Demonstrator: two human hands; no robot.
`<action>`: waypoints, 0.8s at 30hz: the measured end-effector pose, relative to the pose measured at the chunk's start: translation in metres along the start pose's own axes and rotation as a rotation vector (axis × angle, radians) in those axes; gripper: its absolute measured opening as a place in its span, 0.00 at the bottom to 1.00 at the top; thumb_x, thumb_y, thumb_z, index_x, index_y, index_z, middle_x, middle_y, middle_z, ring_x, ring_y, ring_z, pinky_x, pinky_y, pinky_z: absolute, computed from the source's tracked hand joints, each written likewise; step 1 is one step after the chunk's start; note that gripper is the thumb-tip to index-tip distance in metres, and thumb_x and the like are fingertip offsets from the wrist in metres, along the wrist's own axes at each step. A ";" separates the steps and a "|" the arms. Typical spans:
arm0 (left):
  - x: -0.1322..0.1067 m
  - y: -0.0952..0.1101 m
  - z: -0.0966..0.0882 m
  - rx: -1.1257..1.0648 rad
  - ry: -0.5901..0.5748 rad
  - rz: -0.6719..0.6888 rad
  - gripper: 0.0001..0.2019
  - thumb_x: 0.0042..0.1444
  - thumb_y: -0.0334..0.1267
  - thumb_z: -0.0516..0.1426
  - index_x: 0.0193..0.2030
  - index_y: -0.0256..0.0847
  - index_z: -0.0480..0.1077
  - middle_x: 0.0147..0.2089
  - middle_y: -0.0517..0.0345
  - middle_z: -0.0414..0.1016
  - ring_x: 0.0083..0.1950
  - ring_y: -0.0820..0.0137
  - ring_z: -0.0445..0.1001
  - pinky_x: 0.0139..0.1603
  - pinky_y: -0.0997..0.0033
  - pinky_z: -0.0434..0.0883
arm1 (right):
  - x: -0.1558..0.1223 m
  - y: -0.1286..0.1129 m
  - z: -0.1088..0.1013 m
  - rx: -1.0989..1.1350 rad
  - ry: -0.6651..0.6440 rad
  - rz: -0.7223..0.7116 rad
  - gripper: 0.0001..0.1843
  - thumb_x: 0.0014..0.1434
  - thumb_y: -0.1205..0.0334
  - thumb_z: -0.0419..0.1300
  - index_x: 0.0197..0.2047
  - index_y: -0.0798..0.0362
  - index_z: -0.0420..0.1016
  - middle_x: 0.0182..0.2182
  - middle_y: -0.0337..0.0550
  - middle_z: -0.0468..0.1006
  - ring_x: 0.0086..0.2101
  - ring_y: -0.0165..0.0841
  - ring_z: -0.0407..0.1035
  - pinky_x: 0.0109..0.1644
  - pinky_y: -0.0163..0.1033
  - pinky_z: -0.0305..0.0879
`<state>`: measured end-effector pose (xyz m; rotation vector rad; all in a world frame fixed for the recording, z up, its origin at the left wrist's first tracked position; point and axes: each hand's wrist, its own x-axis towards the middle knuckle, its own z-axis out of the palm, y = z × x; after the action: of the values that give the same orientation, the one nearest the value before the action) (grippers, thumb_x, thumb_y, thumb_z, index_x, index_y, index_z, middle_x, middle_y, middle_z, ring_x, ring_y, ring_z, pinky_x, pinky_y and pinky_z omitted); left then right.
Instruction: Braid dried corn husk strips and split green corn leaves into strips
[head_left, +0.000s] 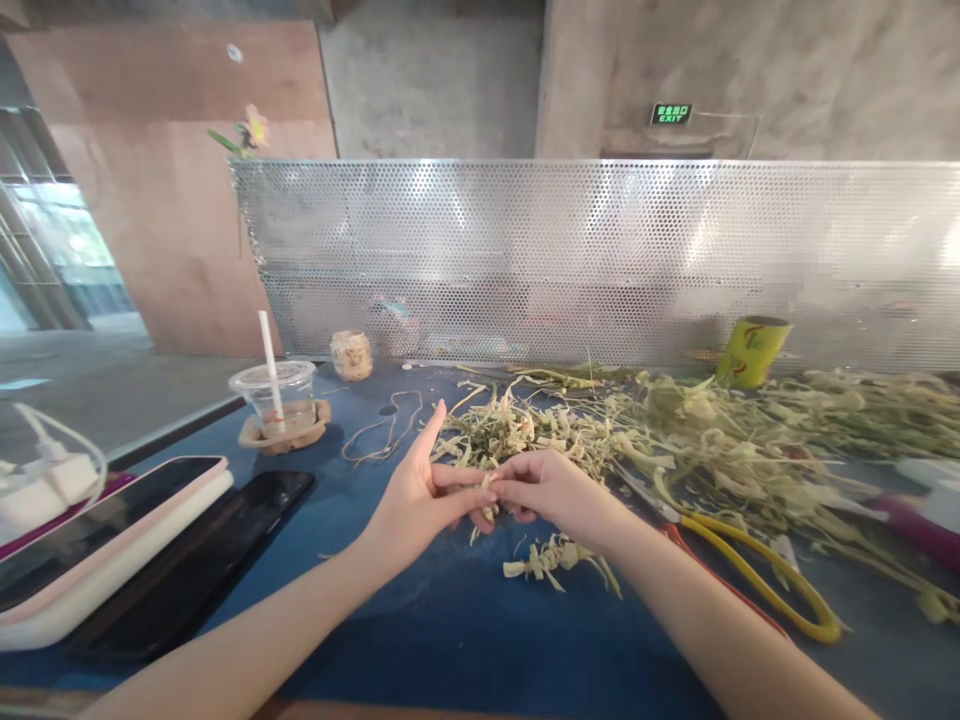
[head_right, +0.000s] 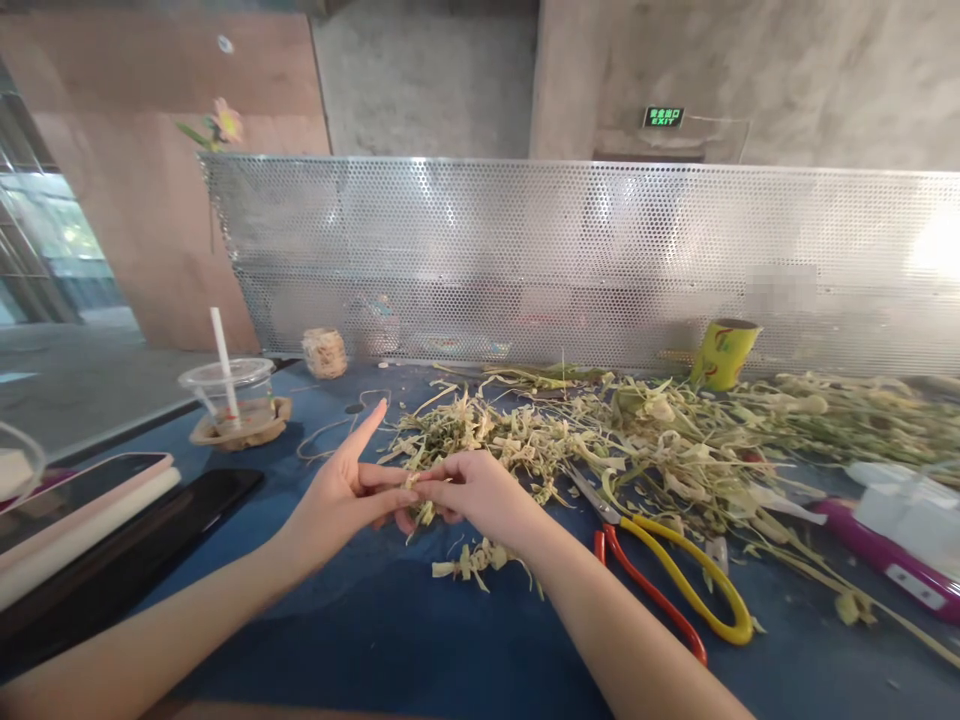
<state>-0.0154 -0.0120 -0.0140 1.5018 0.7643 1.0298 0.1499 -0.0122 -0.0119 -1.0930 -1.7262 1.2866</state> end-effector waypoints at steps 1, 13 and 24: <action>0.001 0.000 -0.001 -0.021 0.019 -0.017 0.52 0.44 0.35 0.62 0.63 0.46 0.24 0.33 0.52 0.77 0.23 0.69 0.74 0.19 0.77 0.60 | 0.000 0.000 0.000 0.014 -0.004 -0.008 0.10 0.51 0.57 0.56 0.26 0.56 0.71 0.14 0.32 0.61 0.17 0.22 0.54 0.23 0.31 0.52; 0.004 -0.003 -0.006 -0.259 0.126 -0.081 0.50 0.43 0.31 0.62 0.64 0.37 0.30 0.22 0.63 0.74 0.23 0.76 0.68 0.27 0.76 0.64 | 0.004 0.003 0.020 0.085 0.115 -0.162 0.10 0.46 0.59 0.61 0.31 0.53 0.66 0.30 0.38 0.73 0.33 0.30 0.70 0.39 0.38 0.66; 0.003 0.008 -0.011 0.007 0.121 -0.062 0.50 0.40 0.32 0.64 0.64 0.40 0.35 0.26 0.59 0.76 0.44 0.64 0.72 0.47 0.62 0.64 | 0.006 0.008 0.016 0.031 0.168 -0.169 0.09 0.42 0.59 0.64 0.27 0.54 0.70 0.28 0.40 0.76 0.29 0.31 0.70 0.34 0.38 0.66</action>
<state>-0.0244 -0.0060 -0.0051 1.4228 0.8949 1.0794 0.1351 -0.0117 -0.0235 -0.9861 -1.6296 1.0826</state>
